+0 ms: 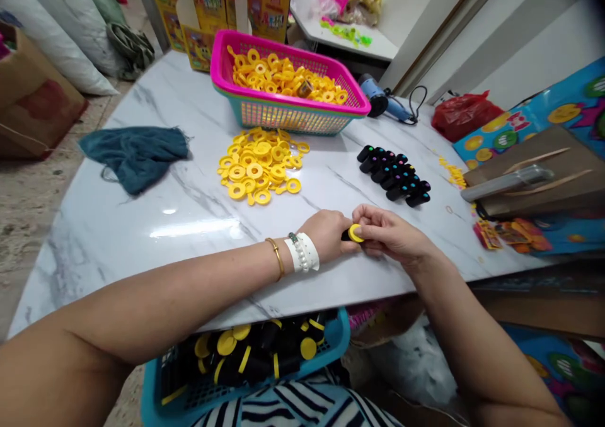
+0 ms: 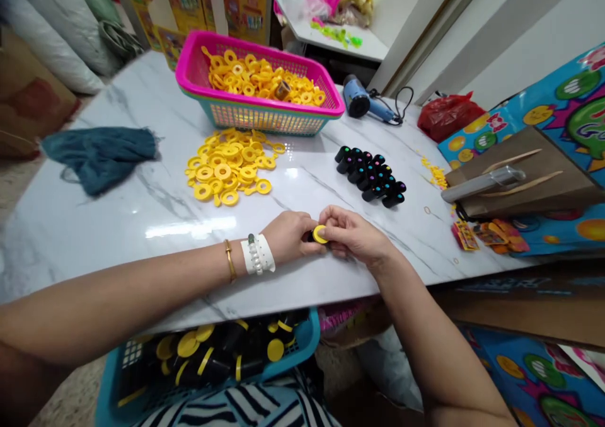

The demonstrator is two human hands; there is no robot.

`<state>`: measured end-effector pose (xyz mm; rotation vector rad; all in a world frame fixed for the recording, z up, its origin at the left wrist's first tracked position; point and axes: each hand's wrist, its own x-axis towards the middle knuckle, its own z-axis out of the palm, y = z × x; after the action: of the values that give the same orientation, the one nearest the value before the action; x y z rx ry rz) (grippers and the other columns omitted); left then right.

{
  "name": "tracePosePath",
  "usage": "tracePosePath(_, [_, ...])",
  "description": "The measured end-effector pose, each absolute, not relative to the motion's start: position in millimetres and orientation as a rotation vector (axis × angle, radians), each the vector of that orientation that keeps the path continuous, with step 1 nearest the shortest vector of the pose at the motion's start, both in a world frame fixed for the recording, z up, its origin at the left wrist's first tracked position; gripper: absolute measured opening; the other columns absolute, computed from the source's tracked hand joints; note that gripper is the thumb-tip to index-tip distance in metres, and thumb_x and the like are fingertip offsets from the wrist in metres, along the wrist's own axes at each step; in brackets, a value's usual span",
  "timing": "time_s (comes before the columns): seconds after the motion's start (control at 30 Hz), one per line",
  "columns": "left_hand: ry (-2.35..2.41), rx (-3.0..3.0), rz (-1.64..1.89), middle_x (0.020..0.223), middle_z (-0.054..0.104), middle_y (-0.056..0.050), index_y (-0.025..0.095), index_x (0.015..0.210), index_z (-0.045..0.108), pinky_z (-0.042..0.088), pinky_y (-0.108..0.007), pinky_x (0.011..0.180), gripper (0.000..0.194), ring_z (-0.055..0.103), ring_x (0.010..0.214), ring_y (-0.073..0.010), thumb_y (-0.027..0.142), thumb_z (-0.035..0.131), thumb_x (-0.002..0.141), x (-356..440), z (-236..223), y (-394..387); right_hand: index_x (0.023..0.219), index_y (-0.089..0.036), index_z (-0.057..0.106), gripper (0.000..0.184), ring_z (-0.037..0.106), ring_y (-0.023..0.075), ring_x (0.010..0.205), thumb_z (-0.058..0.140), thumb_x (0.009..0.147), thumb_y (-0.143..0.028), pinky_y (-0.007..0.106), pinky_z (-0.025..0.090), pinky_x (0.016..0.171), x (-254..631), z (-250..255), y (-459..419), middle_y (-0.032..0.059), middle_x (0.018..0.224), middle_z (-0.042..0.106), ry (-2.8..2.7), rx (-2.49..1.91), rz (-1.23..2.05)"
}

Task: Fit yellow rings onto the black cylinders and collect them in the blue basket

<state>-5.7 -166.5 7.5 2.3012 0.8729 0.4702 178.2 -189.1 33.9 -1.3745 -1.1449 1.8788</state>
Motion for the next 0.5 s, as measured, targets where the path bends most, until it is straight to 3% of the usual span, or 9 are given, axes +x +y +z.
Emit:
tracePosePath(0.07, [0.878,2.288,0.459,0.082,0.069,-0.006,0.016,0.088,0.071,0.041,-0.027,0.065,0.027,0.062,0.074,-0.0188,0.041,0.065,0.081,-4.3,7.6,-165.0,0.087,-0.022,0.053,0.031,0.034,0.0034,0.036,0.079,0.073,-0.03,0.018,0.035,0.036,175.3,33.1,-187.9,-0.0104,0.056,0.049,-1.173,-1.401,1.861])
tracePosePath(0.2, [0.912,2.26,0.414,0.077,0.069,-0.006,0.017,0.082,0.071,0.04,-0.028,0.062,0.031,0.063,0.072,-0.02,0.047,0.064,0.08,-5.9,12.7,-167.0,0.091,-0.023,0.049,0.03,0.05,0.0083,0.045,0.073,0.077,-0.034,0.022,0.044,0.047,169.6,27.7,-202.4,-0.0081,0.06,0.053,-1.295,-1.414,1.645])
tracePosePath(0.37, [0.944,2.277,0.293,0.075,0.067,-0.004,0.017,0.083,0.064,0.04,-0.026,0.057,0.027,0.063,0.068,-0.019,0.044,0.062,0.078,-19.8,17.1,-183.3,0.098,-0.023,0.049,0.03,0.046,0.0082,0.056,0.069,0.076,-0.02,0.018,0.035,0.049,151.4,22.1,-239.7,-0.0063,0.069,0.049,-1.558,-1.392,1.31])
tracePosePath(0.5, [0.754,2.422,0.036,0.082,0.068,-0.005,0.018,0.099,0.059,0.045,-0.028,0.057,0.037,0.066,0.073,-0.0236,0.043,0.066,0.074,-30.7,26.4,-218.7,0.088,-0.023,0.049,0.027,0.047,0.0087,0.057,0.063,0.07,-0.009,0.019,0.038,0.047,144.1,16.9,-295.4,-0.0036,0.077,0.048,-1.761,-1.397,0.98])
